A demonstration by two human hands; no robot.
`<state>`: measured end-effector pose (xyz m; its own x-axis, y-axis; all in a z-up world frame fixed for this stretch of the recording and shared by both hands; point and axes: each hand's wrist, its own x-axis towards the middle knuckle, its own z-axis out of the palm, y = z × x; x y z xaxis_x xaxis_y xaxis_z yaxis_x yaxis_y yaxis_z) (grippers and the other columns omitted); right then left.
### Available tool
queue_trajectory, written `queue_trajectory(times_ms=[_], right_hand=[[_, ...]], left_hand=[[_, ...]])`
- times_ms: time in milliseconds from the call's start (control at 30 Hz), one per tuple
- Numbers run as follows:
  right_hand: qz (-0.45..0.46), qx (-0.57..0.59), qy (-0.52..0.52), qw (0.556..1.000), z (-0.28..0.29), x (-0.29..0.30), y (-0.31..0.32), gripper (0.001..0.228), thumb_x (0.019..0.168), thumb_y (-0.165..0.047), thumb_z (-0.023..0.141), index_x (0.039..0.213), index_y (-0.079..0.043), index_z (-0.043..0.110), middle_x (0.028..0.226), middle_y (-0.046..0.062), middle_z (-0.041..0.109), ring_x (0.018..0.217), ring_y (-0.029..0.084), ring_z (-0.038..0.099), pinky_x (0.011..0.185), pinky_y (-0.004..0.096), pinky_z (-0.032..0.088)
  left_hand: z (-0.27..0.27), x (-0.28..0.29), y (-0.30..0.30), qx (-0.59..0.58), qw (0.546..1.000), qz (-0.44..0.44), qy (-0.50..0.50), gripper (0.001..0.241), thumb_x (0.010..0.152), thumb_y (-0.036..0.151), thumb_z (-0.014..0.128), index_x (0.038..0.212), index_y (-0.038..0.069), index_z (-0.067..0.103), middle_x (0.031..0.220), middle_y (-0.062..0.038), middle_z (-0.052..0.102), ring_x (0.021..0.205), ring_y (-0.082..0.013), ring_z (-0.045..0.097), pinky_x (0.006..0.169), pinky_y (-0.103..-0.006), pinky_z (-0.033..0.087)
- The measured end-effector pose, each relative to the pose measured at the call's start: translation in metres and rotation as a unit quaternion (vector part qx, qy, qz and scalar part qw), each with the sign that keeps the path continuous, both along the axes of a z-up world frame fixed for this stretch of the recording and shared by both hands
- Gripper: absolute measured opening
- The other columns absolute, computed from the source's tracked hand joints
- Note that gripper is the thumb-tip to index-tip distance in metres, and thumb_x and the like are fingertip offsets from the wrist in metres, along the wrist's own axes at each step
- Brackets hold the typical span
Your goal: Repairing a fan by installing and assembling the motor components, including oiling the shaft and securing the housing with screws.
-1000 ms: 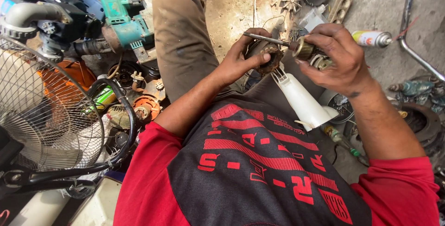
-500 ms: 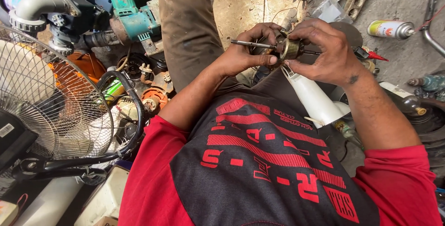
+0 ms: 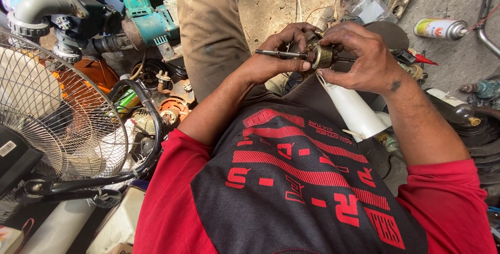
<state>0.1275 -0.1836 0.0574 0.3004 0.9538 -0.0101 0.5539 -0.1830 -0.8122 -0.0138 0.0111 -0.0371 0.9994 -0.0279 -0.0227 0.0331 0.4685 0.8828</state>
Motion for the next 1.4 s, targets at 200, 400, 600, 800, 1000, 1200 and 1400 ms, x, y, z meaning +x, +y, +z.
queue_trajectory(times_ms=[200, 400, 600, 800, 1000, 1200, 1400], right_hand=[[-0.008, -0.007, 0.021, 1.000, 0.001, -0.001, 0.001, 0.050, 0.081, -0.003, 0.089, 0.123, 0.008, 0.065, 0.121, 0.023, 0.062, 0.112, 0.033, 0.064, 0.094, 0.041, 0.056], [0.004, -0.008, 0.006, 1.000, 0.003, -0.002, 0.001, 0.049, 0.081, -0.006, 0.090, 0.123, 0.007, 0.066, 0.119, 0.023, 0.064, 0.112, 0.034, 0.064, 0.093, 0.043, 0.054], [-0.016, 0.026, 0.011, 0.999, 0.032, 0.007, -0.026, 0.058, 0.078, 0.004, 0.089, 0.127, 0.016, 0.061, 0.120, 0.029, 0.061, 0.107, 0.036, 0.066, 0.096, 0.038, 0.062], [-0.090, -0.012, -0.160, 0.983, 0.068, -0.006, -0.083, 0.047, 0.088, 0.002, 0.099, 0.122, 0.018, 0.072, 0.121, 0.035, 0.068, 0.110, 0.042, 0.069, 0.099, 0.046, 0.057], [-0.022, -0.015, -0.246, 0.969, 0.054, -0.024, -0.067, 0.048, 0.092, -0.007, 0.093, 0.129, 0.012, 0.070, 0.118, 0.026, 0.066, 0.107, 0.035, 0.068, 0.095, 0.041, 0.062], [0.027, -0.013, -0.291, 0.956, 0.023, -0.026, -0.042, 0.050, 0.084, -0.012, 0.086, 0.125, 0.007, 0.064, 0.114, 0.024, 0.061, 0.102, 0.033, 0.066, 0.090, 0.040, 0.066], [0.043, -0.095, -0.303, 0.947, 0.021, -0.028, -0.032, 0.048, 0.086, -0.022, 0.081, 0.124, -0.002, 0.060, 0.118, 0.017, 0.054, 0.105, 0.031, 0.064, 0.070, 0.040, 0.066]], left_hand=[[-0.004, -0.001, 0.000, 0.020, 1.000, 0.001, -0.023, 0.028, 0.088, 0.020, 0.085, 0.105, 0.021, 0.063, 0.144, -0.012, 0.049, 0.141, -0.0219, 0.047, 0.119, -0.0397, 0.038], [-0.002, -0.001, 0.001, 0.012, 1.000, 0.000, 0.000, 0.029, 0.084, 0.015, 0.086, 0.099, 0.023, 0.063, 0.145, -0.013, 0.049, 0.143, -0.0206, 0.046, 0.118, -0.0371, 0.036], [-0.007, -0.006, 0.007, -0.003, 0.999, -0.005, -0.052, 0.047, 0.091, 0.013, 0.078, 0.131, 0.019, 0.054, 0.138, -0.005, 0.051, 0.144, -0.0240, 0.040, 0.120, -0.0382, 0.031], [-0.022, -0.013, -0.002, -0.132, 0.981, 0.031, 0.141, 0.073, 0.076, 0.005, 0.057, 0.148, 0.016, 0.047, 0.147, -0.017, 0.050, 0.117, -0.0275, 0.059, 0.078, -0.0348, 0.063], [-0.024, -0.020, -0.006, -0.149, 0.979, 0.050, 0.133, 0.057, 0.098, 0.000, 0.047, 0.152, 0.019, 0.046, 0.152, -0.014, 0.055, 0.130, -0.0237, 0.061, 0.095, -0.0319, 0.056], [-0.020, -0.023, -0.005, -0.139, 0.981, 0.050, 0.127, 0.052, 0.103, 0.013, 0.060, 0.153, 0.019, 0.042, 0.154, -0.015, 0.051, 0.128, -0.0229, 0.058, 0.091, -0.0390, 0.060], [-0.021, -0.026, -0.004, -0.128, 0.985, 0.058, 0.101, 0.052, 0.104, 0.014, 0.062, 0.152, 0.012, 0.042, 0.156, -0.018, 0.051, 0.140, -0.0257, 0.053, 0.109, -0.0404, 0.052]])
